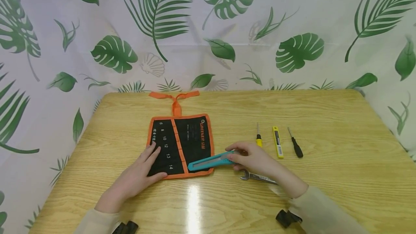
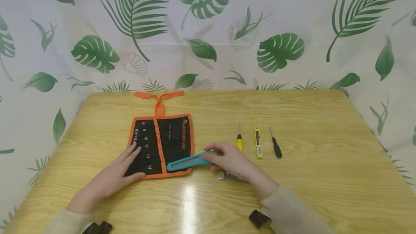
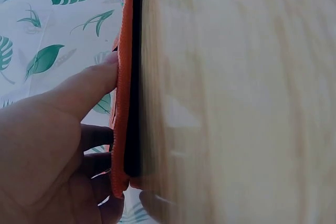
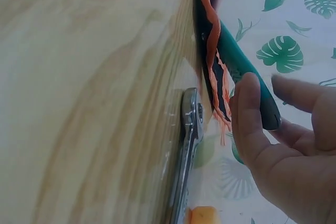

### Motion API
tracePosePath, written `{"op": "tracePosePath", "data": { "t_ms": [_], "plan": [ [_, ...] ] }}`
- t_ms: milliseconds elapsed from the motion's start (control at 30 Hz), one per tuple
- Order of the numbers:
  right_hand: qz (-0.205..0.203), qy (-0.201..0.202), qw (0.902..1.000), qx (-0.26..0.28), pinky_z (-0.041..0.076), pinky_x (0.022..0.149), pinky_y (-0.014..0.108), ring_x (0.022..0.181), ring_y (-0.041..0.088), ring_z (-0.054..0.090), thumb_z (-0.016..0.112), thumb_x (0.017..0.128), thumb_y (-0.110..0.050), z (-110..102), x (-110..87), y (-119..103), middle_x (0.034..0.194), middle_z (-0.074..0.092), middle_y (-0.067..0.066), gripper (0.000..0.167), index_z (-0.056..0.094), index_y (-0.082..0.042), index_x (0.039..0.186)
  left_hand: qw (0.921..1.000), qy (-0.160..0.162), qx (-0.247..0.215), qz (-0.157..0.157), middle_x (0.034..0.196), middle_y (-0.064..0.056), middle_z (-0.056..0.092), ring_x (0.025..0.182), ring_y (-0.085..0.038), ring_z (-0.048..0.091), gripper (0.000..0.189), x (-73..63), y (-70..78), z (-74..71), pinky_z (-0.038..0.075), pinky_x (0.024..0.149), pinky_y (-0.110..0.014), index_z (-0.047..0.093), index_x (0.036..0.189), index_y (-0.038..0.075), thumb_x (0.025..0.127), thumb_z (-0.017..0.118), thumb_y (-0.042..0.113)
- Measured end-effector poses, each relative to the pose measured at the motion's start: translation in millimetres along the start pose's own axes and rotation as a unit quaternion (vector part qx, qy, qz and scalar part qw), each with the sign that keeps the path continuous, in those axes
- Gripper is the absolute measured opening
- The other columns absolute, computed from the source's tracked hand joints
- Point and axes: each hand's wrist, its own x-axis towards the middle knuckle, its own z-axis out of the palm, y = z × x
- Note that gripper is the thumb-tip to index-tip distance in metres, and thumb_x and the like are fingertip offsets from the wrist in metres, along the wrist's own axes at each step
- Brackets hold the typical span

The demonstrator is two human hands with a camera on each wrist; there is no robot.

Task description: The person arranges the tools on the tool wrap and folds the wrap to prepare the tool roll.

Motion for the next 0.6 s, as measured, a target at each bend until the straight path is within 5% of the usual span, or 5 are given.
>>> {"op": "tracePosePath", "data": {
  "t_ms": [167, 433, 600],
  "plan": [
    [-0.028, -0.002, 0.9965, -0.079, 0.049, 0.069, 0.031, 0.085, 0.018, 0.059, 0.073, 0.086, -0.017, 0.1, -0.3, -0.3, 0.100, 0.062, 0.007, 0.044, 0.057, -0.001, 0.124, 1.0000, -0.003, -0.005, -0.001, 0.159, -0.010, 0.009, 0.144, -0.031, 0.012, 0.089, 0.1, -0.1, 0.6, 0.031, 0.105, -0.054, 0.022, 0.154, 0.012, 0.087, 0.058, 0.059],
    [-0.018, 0.004, 0.9968, -0.077, 0.050, 0.082, 0.035, 0.100, 0.021, 0.060, 0.073, 0.085, -0.009, 6.7, 3.2, 4.0, 0.110, 0.062, 0.009, 0.041, 0.057, 0.000, 0.121, 1.0000, -0.006, -0.006, -0.004, 0.159, -0.009, 0.008, 0.144, -0.030, 0.011, 0.090, -0.1, 0.1, 0.4, 0.032, 0.105, -0.054, 0.021, 0.154, 0.012, 0.087, 0.057, 0.060],
    [-0.057, 0.020, 0.9906, -0.122, 0.052, 0.080, 0.036, 0.096, 0.021, 0.059, 0.075, 0.083, -0.012, 13.3, 4.6, 6.5, 0.107, 0.063, 0.007, 0.037, 0.062, -0.002, 0.116, 1.0000, -0.003, -0.004, 0.000, 0.159, -0.009, 0.008, 0.144, -0.031, 0.011, 0.090, 0.4, 0.0, 0.9, 0.032, 0.105, -0.053, 0.021, 0.153, 0.011, 0.087, 0.058, 0.059]
  ]
}}
